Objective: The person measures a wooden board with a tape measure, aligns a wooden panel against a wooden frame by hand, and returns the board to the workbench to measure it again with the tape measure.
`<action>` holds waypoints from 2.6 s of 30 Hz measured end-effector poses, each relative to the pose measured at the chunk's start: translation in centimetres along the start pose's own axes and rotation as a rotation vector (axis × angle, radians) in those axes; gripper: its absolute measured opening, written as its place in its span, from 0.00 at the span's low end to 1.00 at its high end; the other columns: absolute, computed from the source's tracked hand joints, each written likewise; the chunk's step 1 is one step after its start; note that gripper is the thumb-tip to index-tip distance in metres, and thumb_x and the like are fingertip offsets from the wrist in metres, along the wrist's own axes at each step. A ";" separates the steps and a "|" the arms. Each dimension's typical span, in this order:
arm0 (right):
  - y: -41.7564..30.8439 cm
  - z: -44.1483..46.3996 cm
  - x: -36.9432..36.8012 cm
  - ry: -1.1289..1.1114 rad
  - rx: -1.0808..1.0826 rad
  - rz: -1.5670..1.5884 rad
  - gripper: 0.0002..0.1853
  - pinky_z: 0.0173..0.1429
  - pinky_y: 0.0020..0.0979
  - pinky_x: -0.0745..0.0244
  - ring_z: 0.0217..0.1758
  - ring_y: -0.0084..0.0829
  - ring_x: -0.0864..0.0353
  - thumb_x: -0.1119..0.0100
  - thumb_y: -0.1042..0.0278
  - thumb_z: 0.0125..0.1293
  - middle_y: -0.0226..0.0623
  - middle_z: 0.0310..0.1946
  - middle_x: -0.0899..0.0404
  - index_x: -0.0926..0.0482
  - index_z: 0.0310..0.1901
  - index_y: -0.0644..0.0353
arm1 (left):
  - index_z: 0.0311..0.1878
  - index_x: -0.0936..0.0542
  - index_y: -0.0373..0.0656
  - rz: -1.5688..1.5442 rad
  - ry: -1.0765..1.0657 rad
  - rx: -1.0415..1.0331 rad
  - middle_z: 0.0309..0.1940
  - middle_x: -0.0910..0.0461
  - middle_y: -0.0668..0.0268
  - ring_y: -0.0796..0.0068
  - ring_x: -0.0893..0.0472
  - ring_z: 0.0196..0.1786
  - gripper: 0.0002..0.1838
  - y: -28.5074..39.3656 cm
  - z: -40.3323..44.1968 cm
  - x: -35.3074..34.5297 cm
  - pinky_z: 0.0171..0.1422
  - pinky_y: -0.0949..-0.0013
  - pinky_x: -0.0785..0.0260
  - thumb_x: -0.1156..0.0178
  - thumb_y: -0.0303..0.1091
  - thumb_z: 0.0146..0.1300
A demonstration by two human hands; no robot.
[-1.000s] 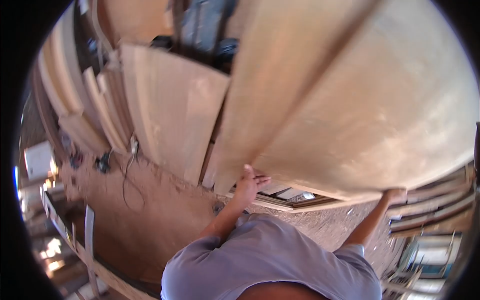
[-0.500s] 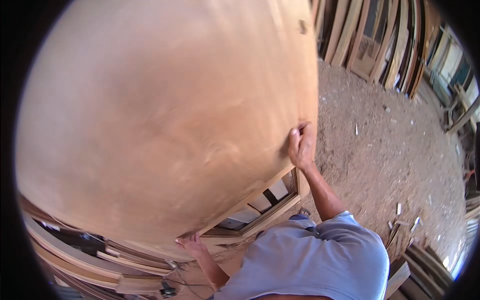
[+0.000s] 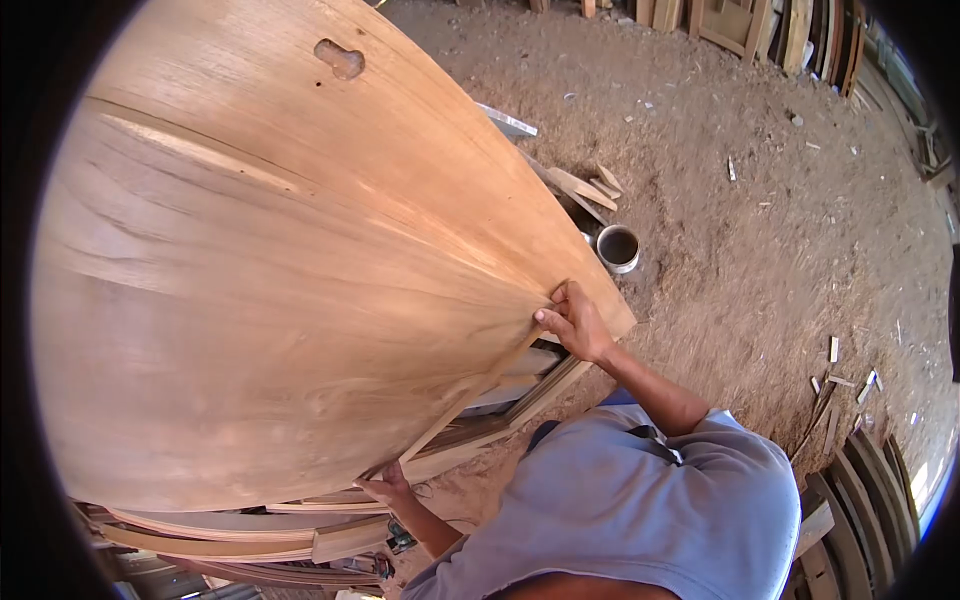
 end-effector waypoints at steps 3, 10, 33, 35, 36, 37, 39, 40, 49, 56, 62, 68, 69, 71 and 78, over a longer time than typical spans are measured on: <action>-0.5 0.1 -0.2 -0.018 -0.021 0.176 0.14 0.30 0.23 0.30 0.27 0.18 0.27 0.39 0.70 0.64 0.30 0.22 0.30 0.38 0.37 0.62 | 0.68 0.45 0.44 -0.043 -0.013 0.050 0.60 0.35 0.46 0.47 0.28 0.57 0.43 0.3 -0.2 -0.5 0.57 0.46 0.26 0.57 0.70 0.62; -0.7 0.4 -0.7 -0.005 -0.052 0.343 0.13 0.34 0.24 0.24 0.31 0.19 0.26 0.42 0.78 0.64 0.30 0.28 0.31 0.39 0.37 0.60 | 0.68 0.45 0.45 -0.048 -0.030 0.049 0.61 0.36 0.46 0.46 0.28 0.57 0.42 0.1 0.8 0.6 0.59 0.43 0.28 0.56 0.68 0.63; -17.9 0.0 1.8 0.086 0.445 -0.655 0.14 0.36 0.35 0.26 0.28 0.40 0.22 0.39 0.59 0.60 0.43 0.23 0.24 0.24 0.36 0.64 | 0.73 0.54 0.49 -0.151 -0.171 0.122 0.70 0.52 0.49 0.41 0.46 0.70 0.53 -2.0 5.0 4.2 0.67 0.40 0.41 0.51 0.75 0.54; -20.3 -0.4 0.9 0.182 0.648 -0.401 0.13 0.37 0.34 0.26 0.28 0.40 0.22 0.38 0.63 0.59 0.42 0.25 0.23 0.24 0.38 0.66 | 0.73 0.55 0.50 -0.149 -0.269 0.090 0.70 0.52 0.48 0.41 0.47 0.71 0.53 -2.0 5.5 4.4 0.68 0.38 0.42 0.51 0.75 0.54; -20.8 -0.1 0.2 0.215 0.791 -0.261 0.13 0.37 0.34 0.26 0.28 0.39 0.22 0.38 0.66 0.59 0.41 0.26 0.23 0.24 0.40 0.67 | 0.73 0.54 0.50 -0.141 -0.229 0.082 0.70 0.52 0.48 0.41 0.47 0.71 0.52 -2.0 5.8 4.5 0.68 0.37 0.44 0.51 0.74 0.55; -21.0 0.3 -0.4 0.194 0.894 -0.230 0.14 0.38 0.32 0.25 0.31 0.39 0.22 0.36 0.69 0.57 0.41 0.31 0.22 0.24 0.42 0.68 | 0.73 0.54 0.51 -0.134 -0.187 0.074 0.70 0.51 0.49 0.42 0.47 0.71 0.51 -2.0 6.0 4.7 0.68 0.35 0.46 0.52 0.74 0.56; -21.4 0.8 -2.2 0.173 0.972 -0.198 0.15 0.40 0.33 0.27 0.34 0.39 0.23 0.35 0.68 0.56 0.40 0.33 0.23 0.24 0.43 0.67 | 0.73 0.54 0.52 -0.114 -0.232 0.061 0.70 0.51 0.49 0.42 0.47 0.71 0.50 -2.1 6.4 4.7 0.68 0.35 0.47 0.52 0.73 0.57; -21.5 1.0 -2.9 0.150 1.045 -0.175 0.16 0.42 0.34 0.29 0.37 0.39 0.24 0.34 0.68 0.55 0.40 0.35 0.23 0.24 0.44 0.65 | 0.73 0.53 0.52 -0.108 -0.249 0.053 0.70 0.51 0.49 0.42 0.47 0.71 0.49 -2.3 6.6 4.9 0.68 0.34 0.48 0.52 0.73 0.57; -20.2 2.5 -4.7 0.214 1.109 -0.283 0.16 0.45 0.38 0.40 0.39 0.38 0.29 0.34 0.64 0.54 0.37 0.35 0.26 0.26 0.42 0.58 | 0.71 0.51 0.52 -0.094 -0.069 0.123 0.69 0.52 0.51 0.45 0.45 0.70 0.46 -3.3 8.6 6.1 0.66 0.34 0.44 0.50 0.70 0.58; -20.9 1.9 -5.1 0.238 1.122 -0.357 0.16 0.45 0.38 0.41 0.39 0.38 0.30 0.35 0.62 0.56 0.38 0.35 0.27 0.26 0.43 0.59 | 0.52 0.39 0.50 -0.102 -0.095 0.018 0.49 0.31 0.49 0.41 0.24 0.48 0.28 -1.6 4.0 4.0 0.48 0.36 0.25 0.50 0.63 0.64; -23.4 0.9 -6.6 0.315 1.116 -0.437 0.26 0.47 0.40 0.42 0.41 0.38 0.31 0.34 0.61 0.54 0.41 0.38 0.28 0.27 0.54 0.63 | 0.58 0.41 0.52 -0.110 -0.056 0.044 0.51 0.32 0.46 0.38 0.26 0.51 0.32 -1.3 4.0 4.1 0.52 0.33 0.28 0.49 0.63 0.63; -25.0 2.1 -7.3 0.286 1.167 -0.436 0.32 0.48 0.39 0.45 0.42 0.37 0.34 0.33 0.60 0.54 0.40 0.40 0.30 0.30 0.59 0.64 | 0.70 0.50 0.55 -0.130 -0.092 0.085 0.67 0.49 0.46 0.39 0.44 0.68 0.44 -2.7 5.8 5.4 0.65 0.32 0.45 0.46 0.67 0.59; -24.6 2.5 -7.3 0.278 1.185 -0.398 0.32 0.48 0.38 0.45 0.43 0.37 0.34 0.33 0.60 0.54 0.40 0.40 0.31 0.30 0.59 0.64 | 0.70 0.49 0.54 -0.124 -0.090 0.066 0.67 0.48 0.46 0.40 0.42 0.67 0.43 -2.2 5.1 4.6 0.65 0.32 0.43 0.46 0.67 0.59; -24.2 2.6 -7.5 0.255 1.195 -0.371 0.32 0.48 0.38 0.46 0.43 0.37 0.35 0.33 0.59 0.54 0.40 0.40 0.31 0.30 0.59 0.63 | 0.69 0.48 0.53 -0.118 -0.074 0.057 0.67 0.48 0.46 0.41 0.41 0.66 0.43 -1.9 3.9 4.4 0.64 0.33 0.41 0.47 0.66 0.59; -24.8 2.2 -7.9 0.344 1.217 -0.422 0.30 0.47 0.39 0.44 0.42 0.38 0.35 0.35 0.63 0.55 0.42 0.39 0.31 0.31 0.59 0.66 | 0.64 0.45 0.52 -0.152 -0.156 0.059 0.63 0.41 0.45 0.40 0.33 0.60 0.37 -1.4 3.7 4.5 0.56 0.34 0.32 0.46 0.62 0.61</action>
Point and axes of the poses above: each hand's wrist, its own z-axis towards the middle knuckle, its own x-axis out of the back of the hand, y = z × x, the point moved 2 cm from there along z, towards the middle knuckle
